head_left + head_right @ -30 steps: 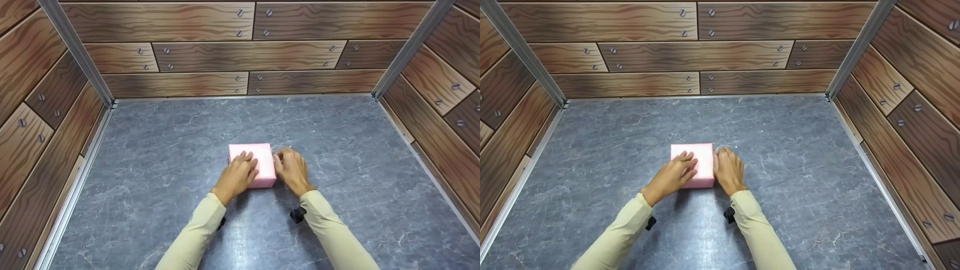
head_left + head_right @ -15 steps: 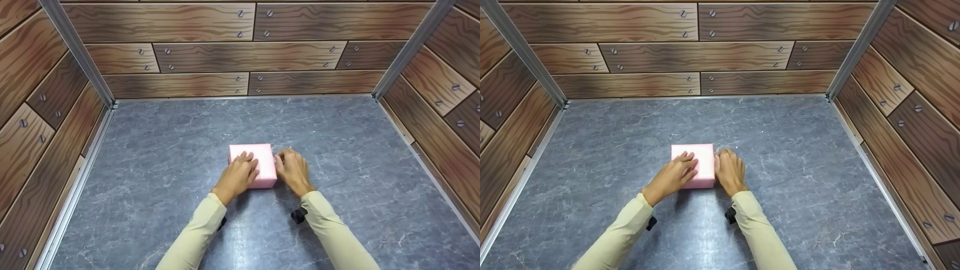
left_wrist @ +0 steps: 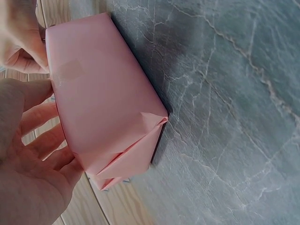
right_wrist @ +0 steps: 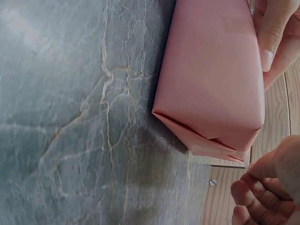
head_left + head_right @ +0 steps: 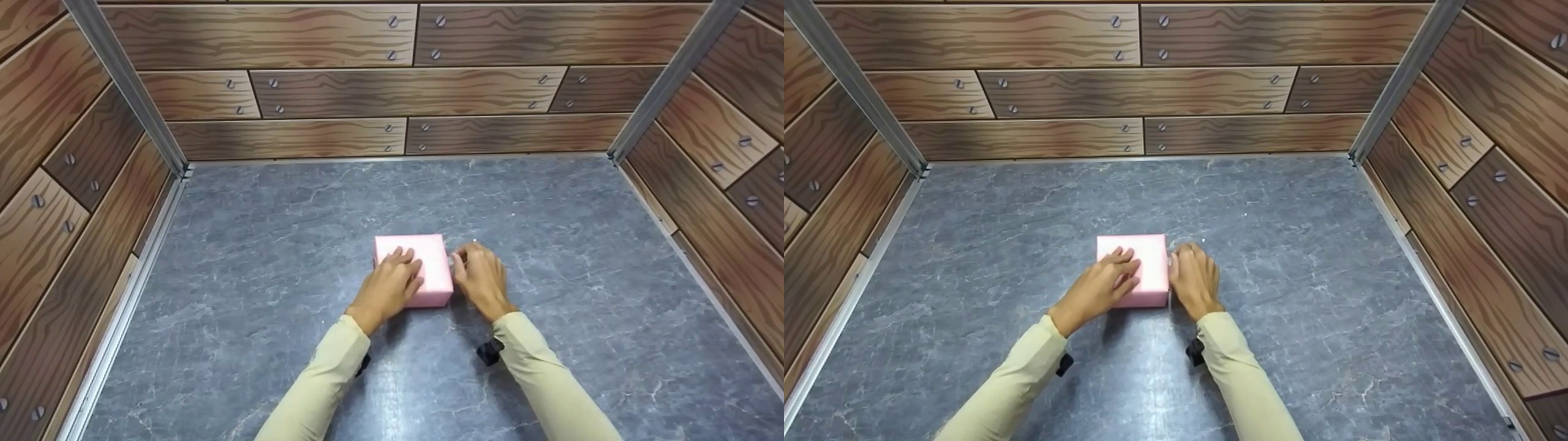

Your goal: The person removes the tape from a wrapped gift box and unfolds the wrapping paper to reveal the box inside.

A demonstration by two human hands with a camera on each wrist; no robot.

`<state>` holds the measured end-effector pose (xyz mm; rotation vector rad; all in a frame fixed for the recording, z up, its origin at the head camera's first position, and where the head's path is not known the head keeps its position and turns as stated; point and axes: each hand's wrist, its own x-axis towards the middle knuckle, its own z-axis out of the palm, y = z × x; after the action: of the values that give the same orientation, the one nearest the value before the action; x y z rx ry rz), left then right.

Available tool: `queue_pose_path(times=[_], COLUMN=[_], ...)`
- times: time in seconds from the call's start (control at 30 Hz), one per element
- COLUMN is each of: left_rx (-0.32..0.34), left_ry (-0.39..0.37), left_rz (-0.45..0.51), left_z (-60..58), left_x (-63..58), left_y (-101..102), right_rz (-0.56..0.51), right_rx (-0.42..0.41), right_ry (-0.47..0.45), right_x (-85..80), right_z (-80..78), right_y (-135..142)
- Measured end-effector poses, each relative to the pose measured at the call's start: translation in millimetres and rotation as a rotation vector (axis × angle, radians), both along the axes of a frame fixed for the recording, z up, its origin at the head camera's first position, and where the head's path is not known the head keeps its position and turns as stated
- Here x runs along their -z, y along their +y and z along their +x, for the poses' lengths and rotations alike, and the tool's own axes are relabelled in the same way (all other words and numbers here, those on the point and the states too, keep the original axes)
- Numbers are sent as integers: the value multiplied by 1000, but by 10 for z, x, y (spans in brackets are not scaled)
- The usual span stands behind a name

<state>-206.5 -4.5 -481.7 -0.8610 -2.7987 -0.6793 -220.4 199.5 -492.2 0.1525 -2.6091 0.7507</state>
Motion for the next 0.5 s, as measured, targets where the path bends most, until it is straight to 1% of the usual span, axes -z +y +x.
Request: queue_pose_path(times=[0.2, 0.37, 0.5], left_rx=[-13, -15, -17], left_ry=[-21, -37, -48], left_rz=[-5, -14, -18], left_z=[4, 8, 10], left_x=[-8, -32, -27], left_y=[-2, 4, 11], right_rz=[-4, -5, -3], right_rx=[-5, 10, 14], right_ry=[10, -1, -3], right_x=[14, 15, 30], right_z=[-6, 6, 9], right_y=[5, 19, 35])
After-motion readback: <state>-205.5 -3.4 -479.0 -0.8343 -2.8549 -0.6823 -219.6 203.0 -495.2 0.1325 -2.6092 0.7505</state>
